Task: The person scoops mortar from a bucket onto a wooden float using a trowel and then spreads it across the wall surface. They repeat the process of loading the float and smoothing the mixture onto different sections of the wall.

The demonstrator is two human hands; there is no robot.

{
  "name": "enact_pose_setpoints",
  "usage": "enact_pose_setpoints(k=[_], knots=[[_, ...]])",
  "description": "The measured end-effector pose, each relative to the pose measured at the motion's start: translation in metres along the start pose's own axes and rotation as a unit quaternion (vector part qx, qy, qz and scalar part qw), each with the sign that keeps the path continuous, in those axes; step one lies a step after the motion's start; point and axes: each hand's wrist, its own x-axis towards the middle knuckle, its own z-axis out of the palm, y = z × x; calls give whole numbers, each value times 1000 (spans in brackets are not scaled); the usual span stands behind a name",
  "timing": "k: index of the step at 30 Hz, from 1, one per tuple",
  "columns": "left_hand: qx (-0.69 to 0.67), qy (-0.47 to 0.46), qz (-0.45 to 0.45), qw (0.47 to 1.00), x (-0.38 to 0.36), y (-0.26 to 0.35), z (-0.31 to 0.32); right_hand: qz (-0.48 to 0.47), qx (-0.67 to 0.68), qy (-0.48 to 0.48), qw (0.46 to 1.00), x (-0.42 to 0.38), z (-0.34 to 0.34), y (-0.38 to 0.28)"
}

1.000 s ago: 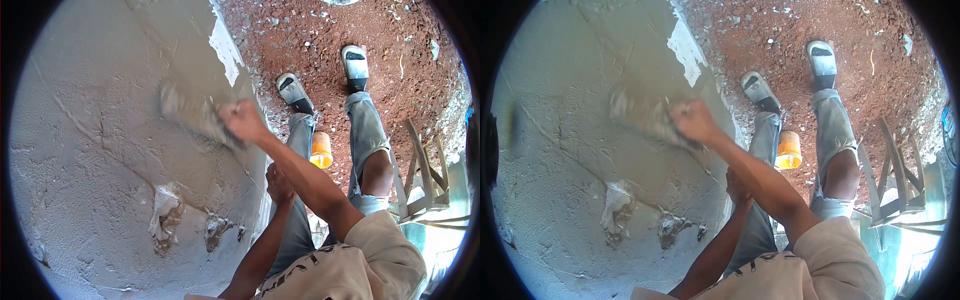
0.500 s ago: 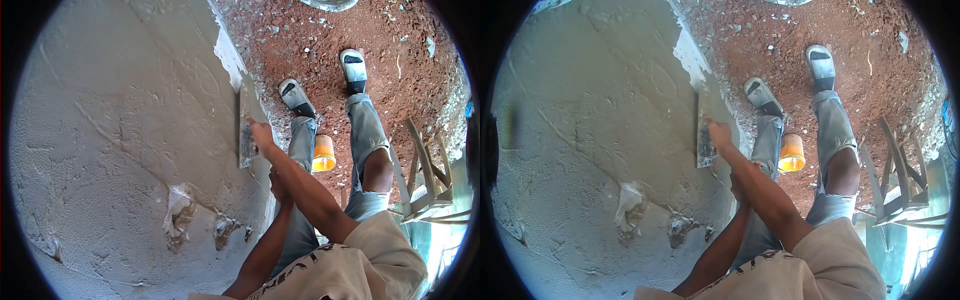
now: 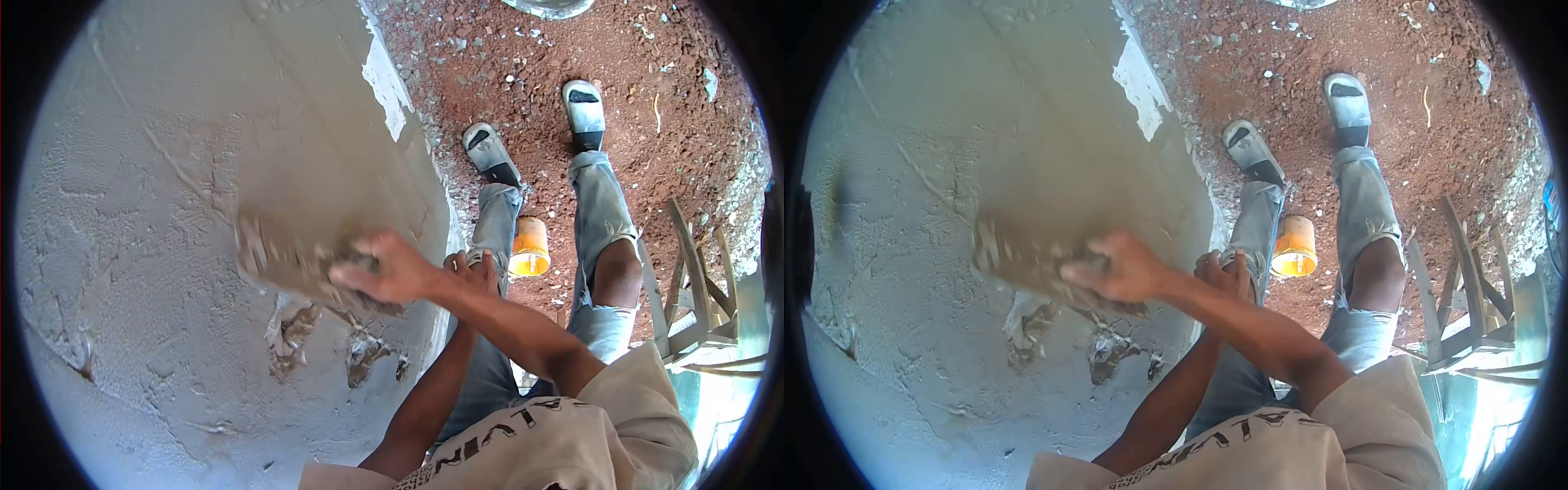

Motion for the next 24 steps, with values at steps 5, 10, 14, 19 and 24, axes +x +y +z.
enact_pose_setpoints(k=[5,10,14,19,24], knots=[[1,-58,-6,998,-8,23,-29,396,27,-20,918,-9,-14,24],[-19,-122,-58,991,-17,30,-22,36,-28,37,998,-30,31,-29],[-26,-107,-65,992,-25,30,-16,122,24,42,991,-51,25,-24],[-68,-121,-73,988,-31,-4,6,422,119,130,889,35,-37,84],[-11,-9,19,1000,-49,-22,64,258,103,-35,960,23,-8,14]])
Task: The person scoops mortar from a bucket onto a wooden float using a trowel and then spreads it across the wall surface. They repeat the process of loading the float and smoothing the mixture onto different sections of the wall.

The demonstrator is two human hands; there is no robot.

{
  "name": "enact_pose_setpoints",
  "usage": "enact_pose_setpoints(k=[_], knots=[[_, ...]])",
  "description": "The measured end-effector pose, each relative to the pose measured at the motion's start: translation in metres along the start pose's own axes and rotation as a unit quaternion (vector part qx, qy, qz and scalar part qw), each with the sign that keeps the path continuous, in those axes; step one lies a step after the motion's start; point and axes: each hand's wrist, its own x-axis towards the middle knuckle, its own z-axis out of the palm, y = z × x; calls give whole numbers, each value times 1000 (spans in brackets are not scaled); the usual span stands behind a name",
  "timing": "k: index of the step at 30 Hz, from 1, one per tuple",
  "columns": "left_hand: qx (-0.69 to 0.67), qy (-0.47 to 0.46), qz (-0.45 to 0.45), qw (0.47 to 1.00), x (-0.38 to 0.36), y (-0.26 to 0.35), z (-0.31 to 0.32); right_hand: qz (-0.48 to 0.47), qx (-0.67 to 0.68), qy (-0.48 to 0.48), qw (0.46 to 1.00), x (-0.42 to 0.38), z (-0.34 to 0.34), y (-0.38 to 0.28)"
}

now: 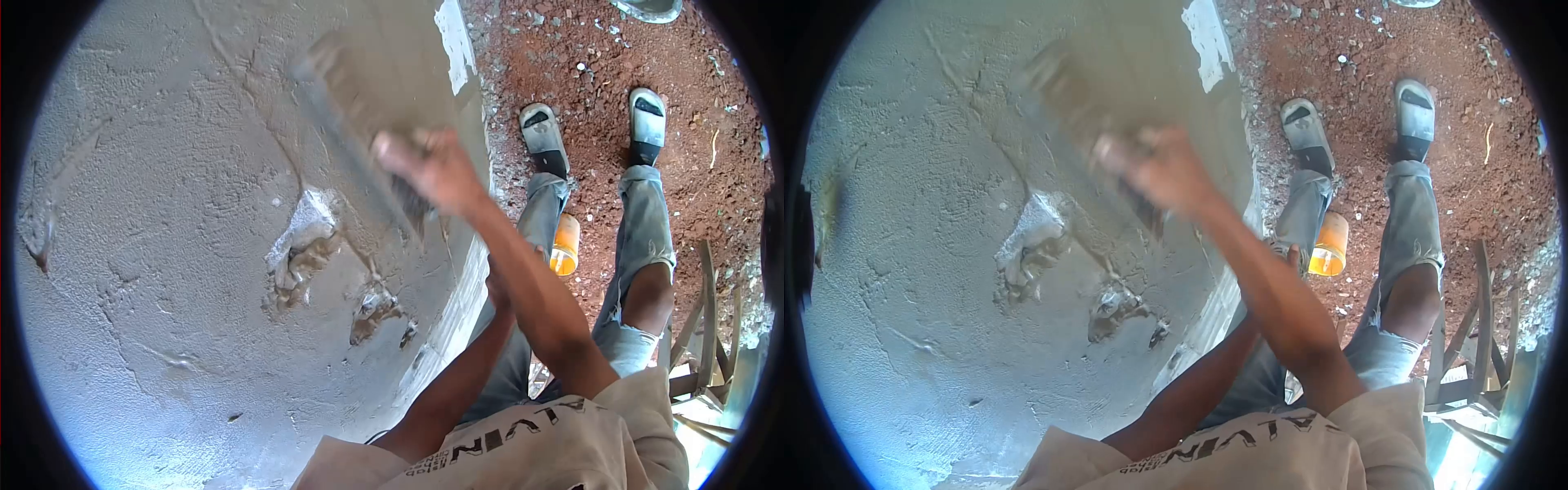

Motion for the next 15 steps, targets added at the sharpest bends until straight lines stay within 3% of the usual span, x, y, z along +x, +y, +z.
enact_pose_setpoints(k=[1,3,5,7,10,11,14,15], knots=[[11,-10,-12,1000,5,8,-5,-109,-10,-11,994,-21,16,-2],[-7,-63,-52,997,14,27,-37,-207,-35,-30,977,-70,47,-9],[-33,-129,-95,987,19,44,-68,-175,-67,-57,981,-103,58,-19],[-28,-124,-92,988,23,50,-73,-122,-98,-93,983,-115,55,-21],[-27,-129,-111,985,20,50,-81,-104,-113,44,987,-88,69,-16],[-29,-130,-112,985,24,53,-83,-22,-75,-10,997,-93,78,-20],[-21,-134,-115,984,25,52,-76,-226,-83,-25,970,-120,83,-23],[-18,-134,-115,984,24,52,-76,-197,-109,1,974,-124,84,-22]])
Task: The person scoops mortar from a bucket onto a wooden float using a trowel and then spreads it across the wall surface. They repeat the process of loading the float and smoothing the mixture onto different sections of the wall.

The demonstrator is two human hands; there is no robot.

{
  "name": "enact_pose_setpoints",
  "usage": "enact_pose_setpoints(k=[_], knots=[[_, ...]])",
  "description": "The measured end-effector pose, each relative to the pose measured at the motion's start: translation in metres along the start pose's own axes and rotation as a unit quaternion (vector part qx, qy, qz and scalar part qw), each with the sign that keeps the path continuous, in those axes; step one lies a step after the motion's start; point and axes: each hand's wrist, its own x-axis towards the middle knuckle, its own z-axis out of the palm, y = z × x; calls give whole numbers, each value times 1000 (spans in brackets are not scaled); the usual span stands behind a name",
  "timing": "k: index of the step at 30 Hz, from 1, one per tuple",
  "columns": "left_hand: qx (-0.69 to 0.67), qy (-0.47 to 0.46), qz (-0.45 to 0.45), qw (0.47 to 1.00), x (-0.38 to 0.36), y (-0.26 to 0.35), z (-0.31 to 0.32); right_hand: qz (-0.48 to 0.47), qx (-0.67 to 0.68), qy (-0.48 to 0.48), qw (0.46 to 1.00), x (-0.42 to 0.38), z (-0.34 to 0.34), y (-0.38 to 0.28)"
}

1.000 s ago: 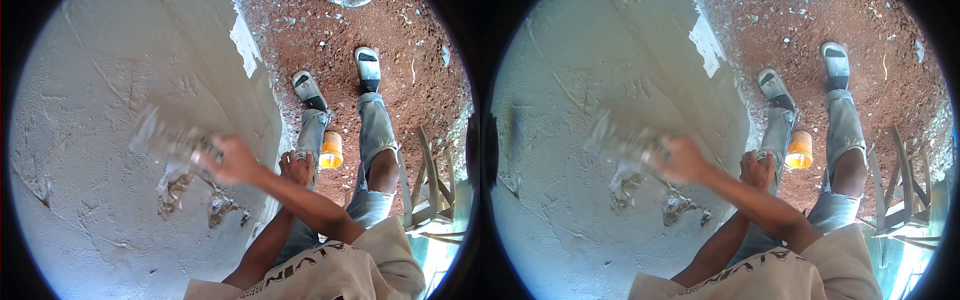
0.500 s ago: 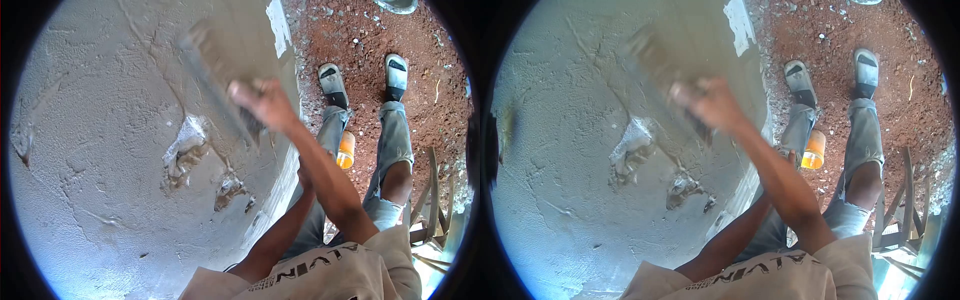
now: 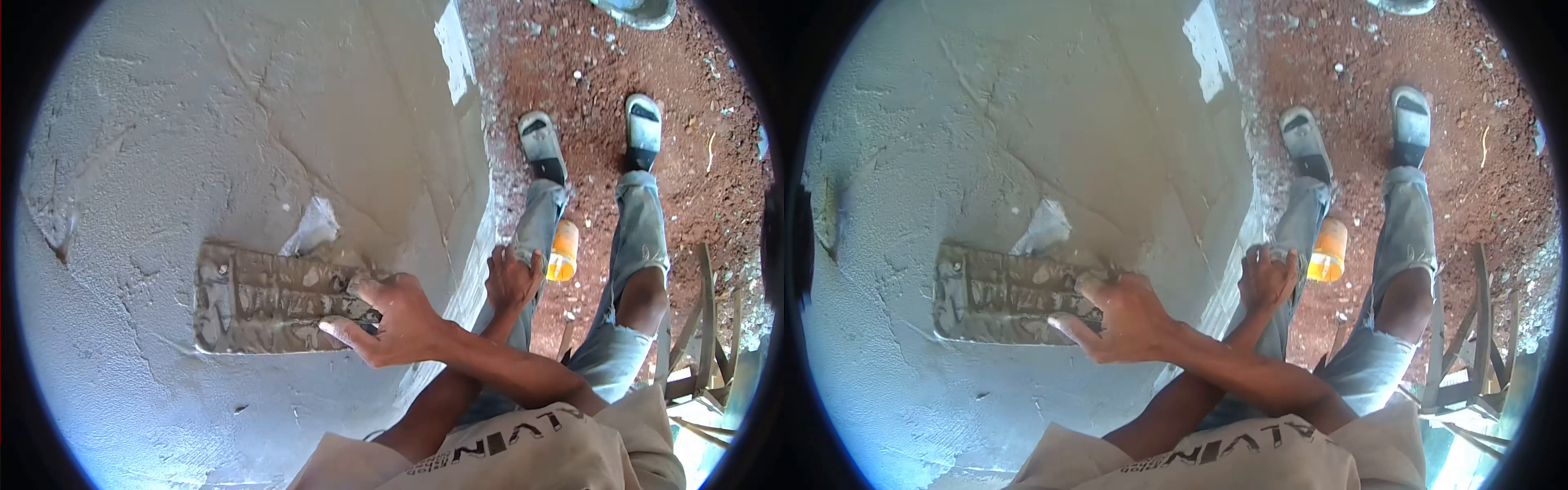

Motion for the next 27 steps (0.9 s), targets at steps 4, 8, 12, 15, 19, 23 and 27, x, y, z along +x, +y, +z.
enact_pose_setpoints(k=[4,8,12,15,19,23,27], knots=[[-6,-9,0,1000,0,2,-7,92,-135,99,982,34,-2,34],[113,149,191,964,8,-49,56,65,-283,313,904,119,-49,123],[-8,160,152,975,11,-33,55,192,-205,291,914,121,-72,140],[-6,24,50,998,8,-3,-4,186,-139,245,941,63,-26,66],[-30,-4,4,1000,5,0,-13,144,-134,247,949,59,7,30],[237,52,263,934,-1,-30,-7,198,-193,293,916,106,-36,105],[310,-9,334,890,1,-25,-17,269,-151,258,916,79,-47,111]])
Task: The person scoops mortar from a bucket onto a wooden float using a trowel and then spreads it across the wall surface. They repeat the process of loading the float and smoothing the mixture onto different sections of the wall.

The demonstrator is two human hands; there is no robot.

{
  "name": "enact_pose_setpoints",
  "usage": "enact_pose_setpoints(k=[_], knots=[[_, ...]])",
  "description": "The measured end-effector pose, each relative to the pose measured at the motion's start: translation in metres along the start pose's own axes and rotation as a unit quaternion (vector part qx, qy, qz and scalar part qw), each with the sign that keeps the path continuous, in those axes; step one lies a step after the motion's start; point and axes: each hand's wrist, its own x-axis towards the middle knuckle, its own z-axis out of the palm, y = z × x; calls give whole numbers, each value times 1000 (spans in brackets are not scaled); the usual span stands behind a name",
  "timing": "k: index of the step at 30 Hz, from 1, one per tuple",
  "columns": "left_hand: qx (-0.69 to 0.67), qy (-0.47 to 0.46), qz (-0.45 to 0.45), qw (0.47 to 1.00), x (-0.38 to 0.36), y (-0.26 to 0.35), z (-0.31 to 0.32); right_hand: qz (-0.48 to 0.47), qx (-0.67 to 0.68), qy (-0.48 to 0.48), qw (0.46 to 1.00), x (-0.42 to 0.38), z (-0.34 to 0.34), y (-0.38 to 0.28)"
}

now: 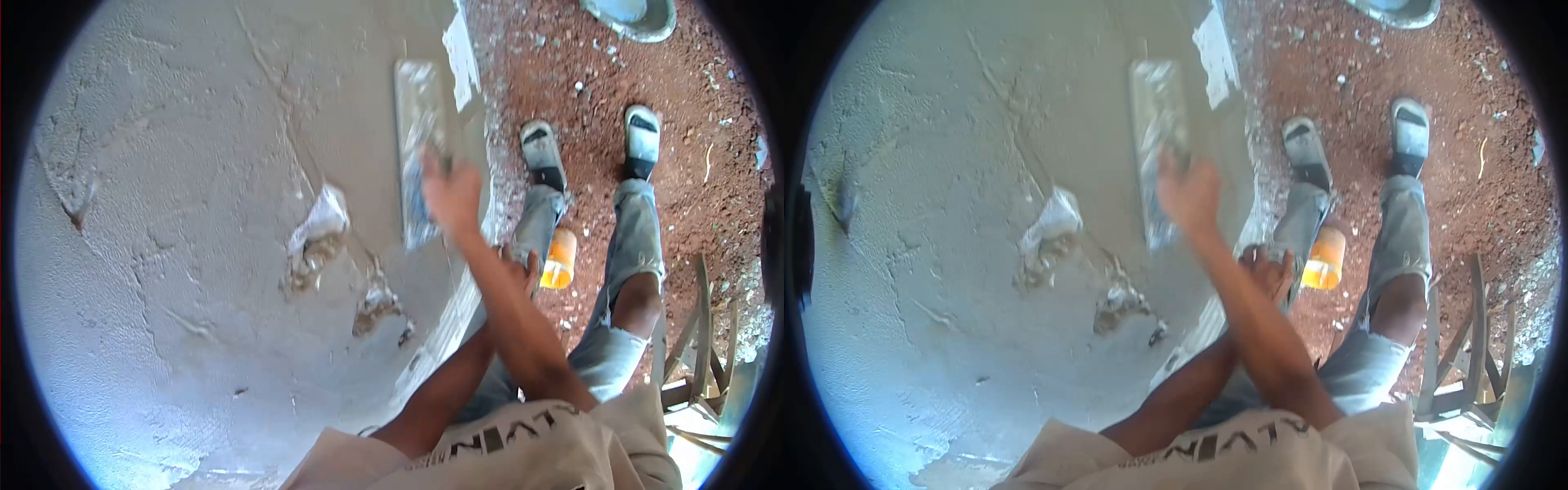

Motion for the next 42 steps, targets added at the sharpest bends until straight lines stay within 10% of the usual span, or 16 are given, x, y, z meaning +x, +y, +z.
enact_pose_setpoints(k=[4,6,8,12,22,25,29,35,38,42], knots=[[-257,-7,-268,928,14,19,-11,-70,33,-166,983,-110,-25,-43],[-314,12,-307,898,22,17,-8,-311,100,-61,943,-118,-18,-68],[-323,22,-294,899,14,16,-3,-202,39,-250,946,-82,-32,-108],[-503,164,-108,842,-10,26,89,-141,28,-3,990,51,3,-122],[-230,93,-273,929,29,10,33,210,64,5,976,69,17,113],[-214,92,-269,935,21,13,20,-118,35,13,992,-6,-3,42],[-299,62,-254,918,14,14,10,-177,52,-105,977,-22,-3,-60],[-424,154,-254,856,-7,13,111,-13,41,-40,998,162,7,-54],[-255,403,-115,872,0,3,179,117,70,23,990,191,47,66],[-344,158,-215,900,1,24,150,312,166,17,935,105,55,200]])
